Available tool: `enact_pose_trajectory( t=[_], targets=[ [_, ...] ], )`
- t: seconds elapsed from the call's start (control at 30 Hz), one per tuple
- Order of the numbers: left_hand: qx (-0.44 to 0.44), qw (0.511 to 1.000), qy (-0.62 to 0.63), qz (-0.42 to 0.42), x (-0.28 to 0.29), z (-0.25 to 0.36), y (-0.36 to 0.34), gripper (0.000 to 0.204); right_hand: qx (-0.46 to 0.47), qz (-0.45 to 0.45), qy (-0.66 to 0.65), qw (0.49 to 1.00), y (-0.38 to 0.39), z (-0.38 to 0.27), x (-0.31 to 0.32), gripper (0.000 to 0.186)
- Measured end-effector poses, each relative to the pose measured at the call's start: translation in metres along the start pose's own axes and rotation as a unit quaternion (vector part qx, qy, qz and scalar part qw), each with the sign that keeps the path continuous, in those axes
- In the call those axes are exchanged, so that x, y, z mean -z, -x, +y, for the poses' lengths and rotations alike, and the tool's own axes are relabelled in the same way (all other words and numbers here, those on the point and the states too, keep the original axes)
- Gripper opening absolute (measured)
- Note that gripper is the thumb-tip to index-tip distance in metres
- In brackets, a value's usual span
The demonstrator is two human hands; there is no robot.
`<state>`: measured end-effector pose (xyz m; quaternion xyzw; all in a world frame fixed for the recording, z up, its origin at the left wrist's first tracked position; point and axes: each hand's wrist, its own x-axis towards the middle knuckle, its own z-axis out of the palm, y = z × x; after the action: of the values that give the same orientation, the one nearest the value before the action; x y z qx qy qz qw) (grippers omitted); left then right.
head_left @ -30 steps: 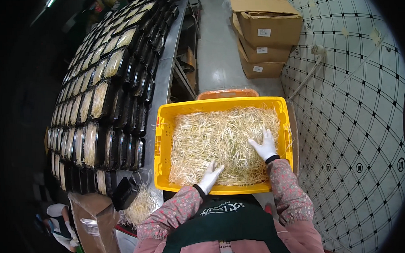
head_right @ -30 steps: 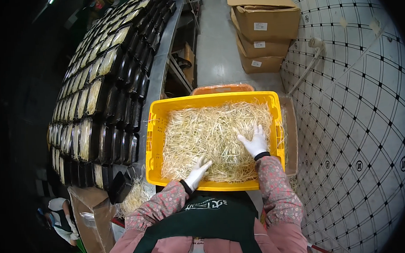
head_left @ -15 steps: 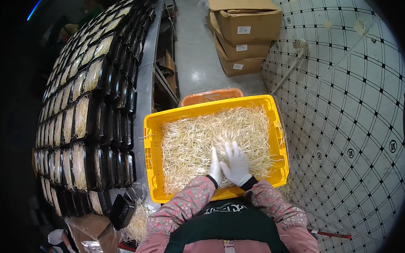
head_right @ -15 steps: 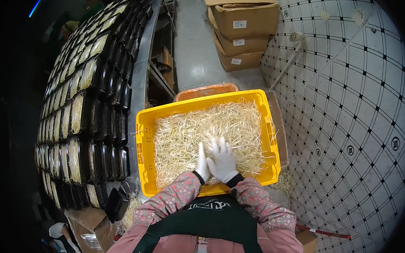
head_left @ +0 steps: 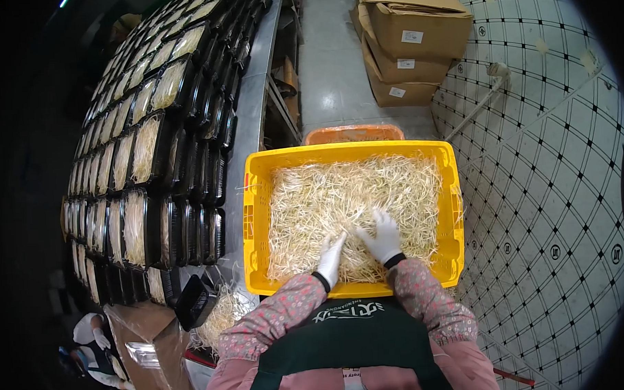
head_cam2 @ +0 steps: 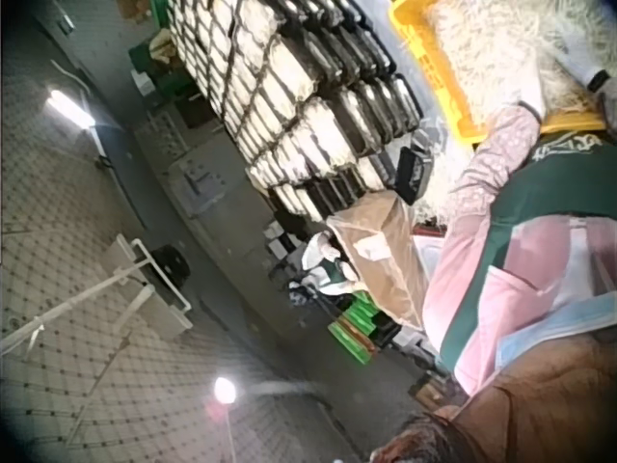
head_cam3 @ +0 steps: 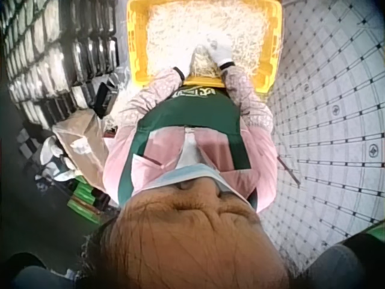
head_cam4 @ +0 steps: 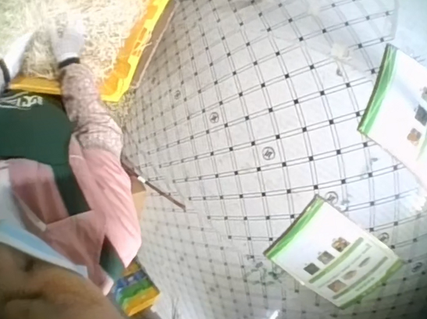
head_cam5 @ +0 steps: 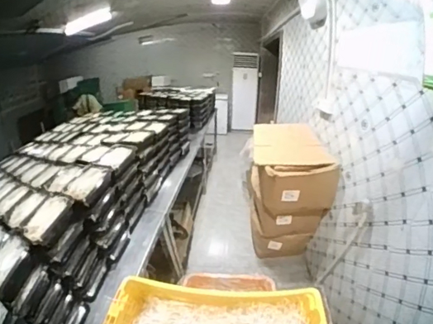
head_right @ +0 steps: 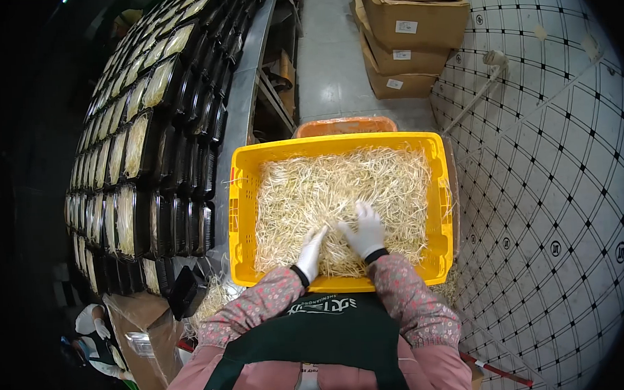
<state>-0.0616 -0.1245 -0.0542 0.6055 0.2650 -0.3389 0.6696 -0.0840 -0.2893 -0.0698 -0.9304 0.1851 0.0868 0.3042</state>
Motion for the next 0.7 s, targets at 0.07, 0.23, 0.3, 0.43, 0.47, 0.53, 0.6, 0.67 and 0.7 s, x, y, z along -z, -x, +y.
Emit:
enact_pose_trajectory(
  t=[0.07,0.23,0.3,0.43,0.47,0.53,0.6,0.67,0.7],
  targets=[
    [0.025,0.999,0.046,-0.002,-0.023,0.006,-0.007,0.07,0.039,0.008,-0.004,0.999,0.027,-0.022,0.008,0.076],
    [-0.07,0.974,0.079,-0.202,-0.056,0.033,0.048,0.05,-0.034,0.018,-0.44,0.897,0.042,-0.015,0.07,0.062],
    [-0.076,0.973,0.05,-0.212,-0.057,0.052,0.062,0.051,-0.074,-0.035,-0.553,0.829,0.045,-0.006,0.084,0.061],
    [0.011,0.975,0.101,-0.2,-0.038,0.045,0.023,0.074,-0.06,-0.095,-0.56,0.821,0.032,-0.017,0.048,0.058],
    [-0.025,0.979,0.082,-0.185,-0.035,0.044,0.022,0.075,0.07,-0.003,-0.27,0.96,0.037,-0.026,0.034,0.073],
    [-0.016,0.973,0.123,-0.196,-0.008,0.051,0.028,0.072,0.105,-0.088,-0.395,0.908,0.038,-0.056,0.047,0.08],
    [-0.011,0.961,0.148,-0.235,0.029,0.062,0.02,0.061,0.136,-0.078,-0.407,0.9,0.03,-0.059,0.029,0.076],
    [-0.031,0.983,0.111,-0.14,0.066,0.062,-0.001,0.045,0.176,-0.074,-0.415,0.89,0.017,-0.06,0.028,0.073],
    [-0.099,0.987,0.077,-0.104,0.087,0.053,-0.016,0.042,0.156,-0.115,-0.345,0.918,0.01,-0.059,0.032,0.071]
  ],
)
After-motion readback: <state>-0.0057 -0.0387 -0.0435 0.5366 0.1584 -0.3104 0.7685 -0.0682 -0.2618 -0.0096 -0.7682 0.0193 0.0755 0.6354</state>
